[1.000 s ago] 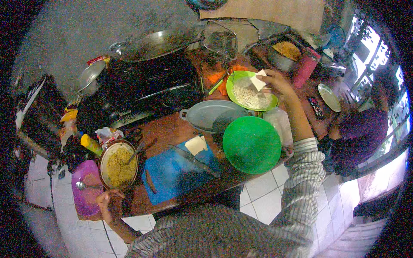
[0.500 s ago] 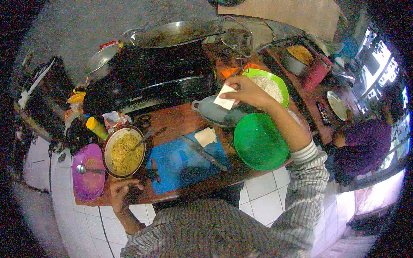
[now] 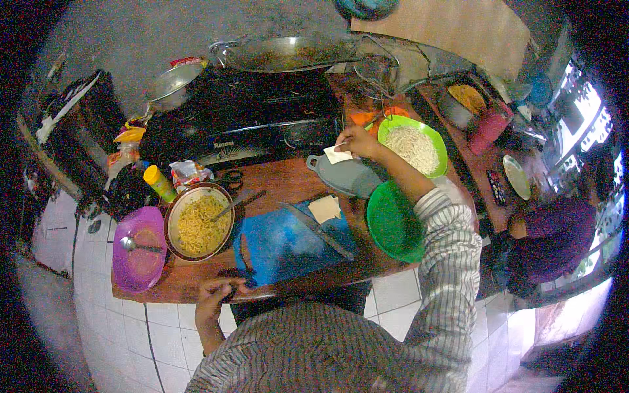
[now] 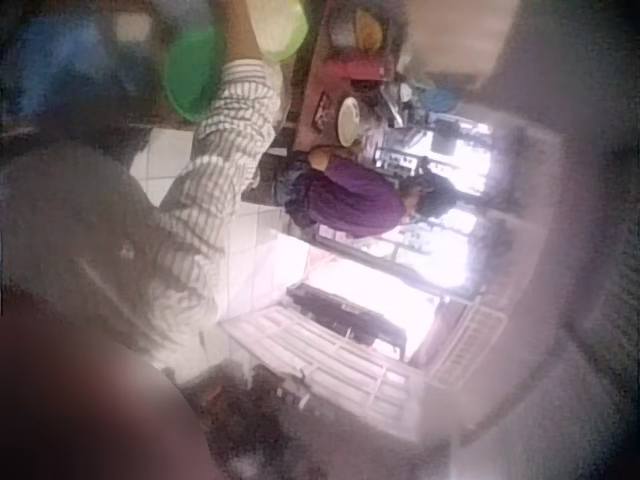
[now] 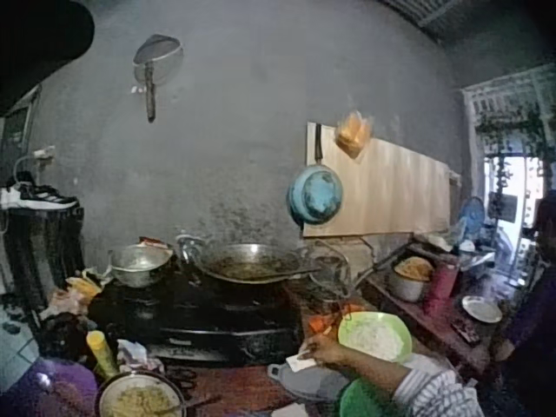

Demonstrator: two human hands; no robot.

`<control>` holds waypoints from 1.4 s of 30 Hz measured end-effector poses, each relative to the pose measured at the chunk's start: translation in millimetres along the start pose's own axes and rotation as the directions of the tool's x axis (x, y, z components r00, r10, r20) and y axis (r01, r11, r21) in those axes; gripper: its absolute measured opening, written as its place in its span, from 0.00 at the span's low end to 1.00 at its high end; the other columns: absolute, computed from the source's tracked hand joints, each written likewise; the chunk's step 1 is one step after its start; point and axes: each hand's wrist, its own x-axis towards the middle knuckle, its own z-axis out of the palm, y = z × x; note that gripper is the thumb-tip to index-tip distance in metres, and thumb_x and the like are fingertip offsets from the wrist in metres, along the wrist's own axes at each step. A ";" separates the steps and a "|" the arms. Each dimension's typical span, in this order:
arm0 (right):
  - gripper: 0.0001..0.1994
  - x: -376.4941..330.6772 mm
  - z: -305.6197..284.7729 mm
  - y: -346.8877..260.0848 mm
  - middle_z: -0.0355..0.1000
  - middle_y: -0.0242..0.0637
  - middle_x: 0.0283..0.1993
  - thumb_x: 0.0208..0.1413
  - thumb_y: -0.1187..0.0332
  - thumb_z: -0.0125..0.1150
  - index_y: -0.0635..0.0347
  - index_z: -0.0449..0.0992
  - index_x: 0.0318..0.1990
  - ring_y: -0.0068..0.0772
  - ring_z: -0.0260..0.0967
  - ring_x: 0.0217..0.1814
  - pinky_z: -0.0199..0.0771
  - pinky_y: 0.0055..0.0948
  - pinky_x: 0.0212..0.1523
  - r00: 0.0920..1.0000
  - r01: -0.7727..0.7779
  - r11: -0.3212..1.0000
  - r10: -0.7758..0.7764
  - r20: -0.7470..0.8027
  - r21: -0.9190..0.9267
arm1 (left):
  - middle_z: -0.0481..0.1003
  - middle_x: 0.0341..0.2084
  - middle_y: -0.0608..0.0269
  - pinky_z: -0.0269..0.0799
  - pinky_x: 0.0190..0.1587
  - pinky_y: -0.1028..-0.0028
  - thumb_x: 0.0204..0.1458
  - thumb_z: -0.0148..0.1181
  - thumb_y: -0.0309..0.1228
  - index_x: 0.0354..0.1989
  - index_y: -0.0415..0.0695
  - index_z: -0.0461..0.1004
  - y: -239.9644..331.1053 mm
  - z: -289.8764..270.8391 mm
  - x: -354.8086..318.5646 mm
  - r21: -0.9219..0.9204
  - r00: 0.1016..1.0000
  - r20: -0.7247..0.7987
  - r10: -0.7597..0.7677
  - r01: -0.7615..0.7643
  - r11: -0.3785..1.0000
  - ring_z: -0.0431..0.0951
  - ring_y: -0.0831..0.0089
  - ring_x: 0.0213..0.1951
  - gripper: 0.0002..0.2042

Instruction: The person assembles small food parcels by placing a yellow filling onto square wrappers, folding them into triangular shapes, and setting them aside. The process is repeated multiple times using a spoon to transfer filling from a bowl.

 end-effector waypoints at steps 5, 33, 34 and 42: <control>0.03 3.0 -11.2 17.4 0.73 0.34 0.27 0.42 0.75 0.59 0.65 0.76 0.26 0.22 0.69 0.28 0.69 0.21 0.31 0.991 0.114 0.991 -0.119 -0.068 -0.066 | 0.76 0.30 0.56 0.68 0.42 0.74 0.48 0.55 0.34 0.37 0.34 0.74 -6.0 -3.0 -3.3 -0.015 1.000 -0.021 -0.010 0.010 1.000 0.75 0.72 0.36 0.15; 0.05 -109.7 -20.5 -89.6 0.70 0.32 0.29 0.43 0.77 0.59 0.64 0.73 0.30 0.21 0.67 0.33 0.67 0.21 0.38 0.894 0.307 0.899 -0.385 -0.231 -0.312 | 0.75 0.27 0.54 0.67 0.42 0.71 0.46 0.55 0.34 0.32 0.32 0.75 27.3 26.8 34.1 0.190 0.999 0.018 0.030 -0.033 0.981 0.74 0.68 0.33 0.14; 0.04 -122.5 -9.9 -96.3 0.70 0.32 0.29 0.43 0.77 0.59 0.64 0.73 0.30 0.21 0.67 0.33 0.67 0.21 0.38 0.918 0.275 0.936 -0.324 -0.230 -0.221 | 0.76 0.32 0.60 0.66 0.44 0.76 0.48 0.54 0.27 0.35 0.36 0.75 32.2 33.7 44.0 0.312 0.982 0.154 0.106 -0.150 0.938 0.73 0.73 0.38 0.09; 0.07 -160.8 52.4 -128.4 0.70 0.34 0.32 0.46 0.79 0.56 0.63 0.69 0.35 0.26 0.70 0.36 0.74 0.24 0.34 0.984 0.100 0.800 0.007 -0.176 0.592 | 0.65 0.48 0.54 0.53 0.58 0.67 0.56 0.40 0.36 0.50 0.35 0.61 39.6 134.9 115.6 -0.668 0.971 0.203 0.125 0.044 0.743 0.64 0.68 0.51 0.19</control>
